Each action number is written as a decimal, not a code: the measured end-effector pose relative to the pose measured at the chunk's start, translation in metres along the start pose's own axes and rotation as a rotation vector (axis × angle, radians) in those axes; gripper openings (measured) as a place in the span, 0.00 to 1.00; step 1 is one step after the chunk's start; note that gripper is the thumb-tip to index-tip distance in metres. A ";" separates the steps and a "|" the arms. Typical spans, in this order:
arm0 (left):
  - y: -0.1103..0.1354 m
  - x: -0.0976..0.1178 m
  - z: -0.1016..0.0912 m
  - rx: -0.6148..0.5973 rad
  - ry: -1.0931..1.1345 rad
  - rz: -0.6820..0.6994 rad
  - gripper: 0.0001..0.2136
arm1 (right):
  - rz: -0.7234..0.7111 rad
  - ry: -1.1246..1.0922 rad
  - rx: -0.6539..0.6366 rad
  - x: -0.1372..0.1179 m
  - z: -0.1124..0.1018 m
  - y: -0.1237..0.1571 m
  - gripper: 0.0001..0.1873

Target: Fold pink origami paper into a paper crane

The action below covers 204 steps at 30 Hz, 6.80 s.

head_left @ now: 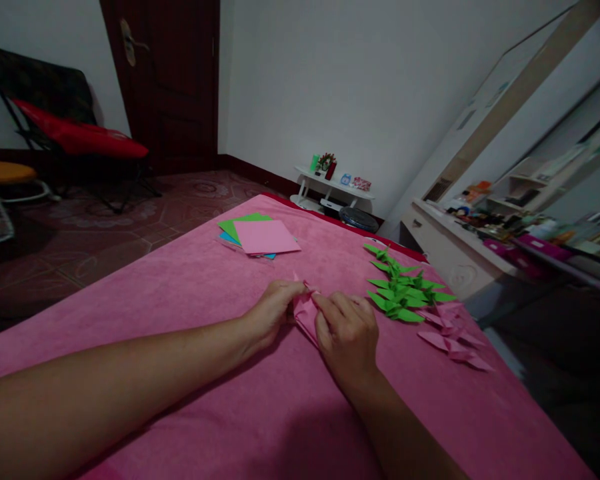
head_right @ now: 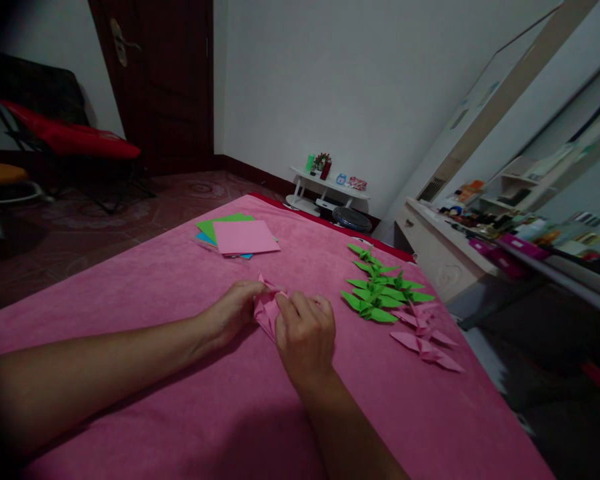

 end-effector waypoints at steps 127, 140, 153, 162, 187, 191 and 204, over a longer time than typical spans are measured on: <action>0.007 0.013 0.002 0.087 -0.440 0.161 0.16 | 0.916 -1.196 0.060 0.077 0.032 0.023 0.09; 0.007 0.017 0.005 0.065 -0.533 0.265 0.11 | 0.812 -1.155 0.059 0.071 0.026 0.019 0.08; 0.009 0.008 0.002 0.028 -0.386 0.105 0.12 | 0.817 -1.146 0.073 0.068 0.027 0.018 0.07; 0.008 0.008 -0.001 0.081 -0.353 0.050 0.10 | 0.796 -1.202 -0.021 0.061 0.032 0.017 0.08; 0.009 0.019 0.003 0.072 -0.444 0.174 0.11 | 0.783 -1.114 0.047 0.054 0.026 0.015 0.07; 0.011 0.013 0.008 -0.036 -0.364 0.072 0.15 | 0.743 -1.072 0.034 0.051 0.026 0.014 0.08; 0.009 0.015 0.006 -0.029 -0.388 0.094 0.12 | 0.770 -1.120 0.064 0.052 0.025 0.016 0.07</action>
Point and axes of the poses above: each hand's wrist, its own y-axis away from the middle knuckle, its own z-axis out of the palm, x = y × z, the point moved 7 cm from there along -y, towards the middle knuckle, and after that the axes turned 10 degrees about -z, right-handed, at the moved point
